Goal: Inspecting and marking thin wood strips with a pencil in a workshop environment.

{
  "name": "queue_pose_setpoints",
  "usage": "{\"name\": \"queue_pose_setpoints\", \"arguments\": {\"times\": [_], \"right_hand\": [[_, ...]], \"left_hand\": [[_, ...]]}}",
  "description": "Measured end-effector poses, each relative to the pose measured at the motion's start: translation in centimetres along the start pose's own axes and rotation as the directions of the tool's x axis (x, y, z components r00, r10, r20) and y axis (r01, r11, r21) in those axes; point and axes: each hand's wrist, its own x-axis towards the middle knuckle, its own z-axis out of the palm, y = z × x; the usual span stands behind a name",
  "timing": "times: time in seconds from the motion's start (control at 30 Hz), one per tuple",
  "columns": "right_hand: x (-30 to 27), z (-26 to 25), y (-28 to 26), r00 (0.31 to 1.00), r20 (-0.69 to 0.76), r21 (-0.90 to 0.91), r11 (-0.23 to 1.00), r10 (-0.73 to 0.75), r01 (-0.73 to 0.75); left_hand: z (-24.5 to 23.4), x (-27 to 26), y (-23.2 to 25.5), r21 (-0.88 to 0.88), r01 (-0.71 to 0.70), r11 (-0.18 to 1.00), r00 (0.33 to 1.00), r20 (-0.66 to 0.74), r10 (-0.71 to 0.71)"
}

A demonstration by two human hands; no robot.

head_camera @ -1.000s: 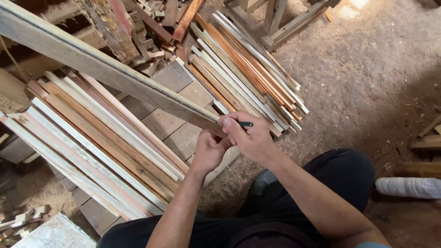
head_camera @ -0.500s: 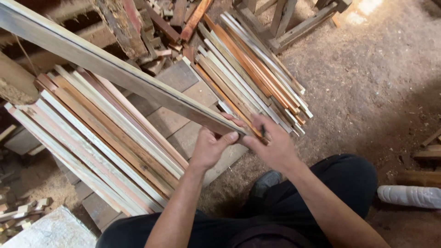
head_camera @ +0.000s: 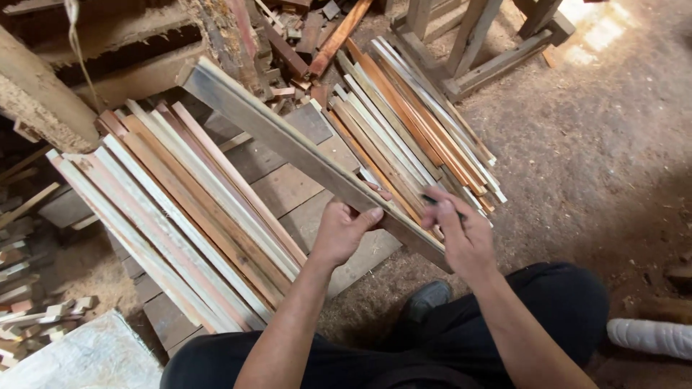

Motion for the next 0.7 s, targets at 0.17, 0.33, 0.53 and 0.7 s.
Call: {"name": "queue_pose_setpoints", "arguments": {"times": [0.17, 0.33, 0.53, 0.7], "right_hand": [[2.3, 4.6, -1.8, 0.996, 0.058, 0.202, 0.978, -0.063, 0.05], [2.6, 5.8, -2.5, 0.998, 0.044, 0.125, 0.992, -0.04, 0.034], [1.0, 4.0, 0.3, 0.992, 0.117, 0.055, 0.998, -0.041, 0.035], [3.3, 5.2, -3.1, 0.974, 0.109, 0.109, 0.976, -0.199, 0.187]], "left_hand": [[0.5, -0.6, -4.0, 0.04, 0.055, 0.998, 0.997, 0.055, -0.057], [0.2, -1.6, -1.5, 0.043, 0.041, 0.998, 0.998, 0.051, -0.043], [-0.4, -1.0, 2.5, 0.033, -0.127, 0.991, 0.992, -0.003, 0.127], [0.6, -0.9, -0.2, 0.012, 0.008, 1.0, 0.999, 0.035, -0.008]]}}
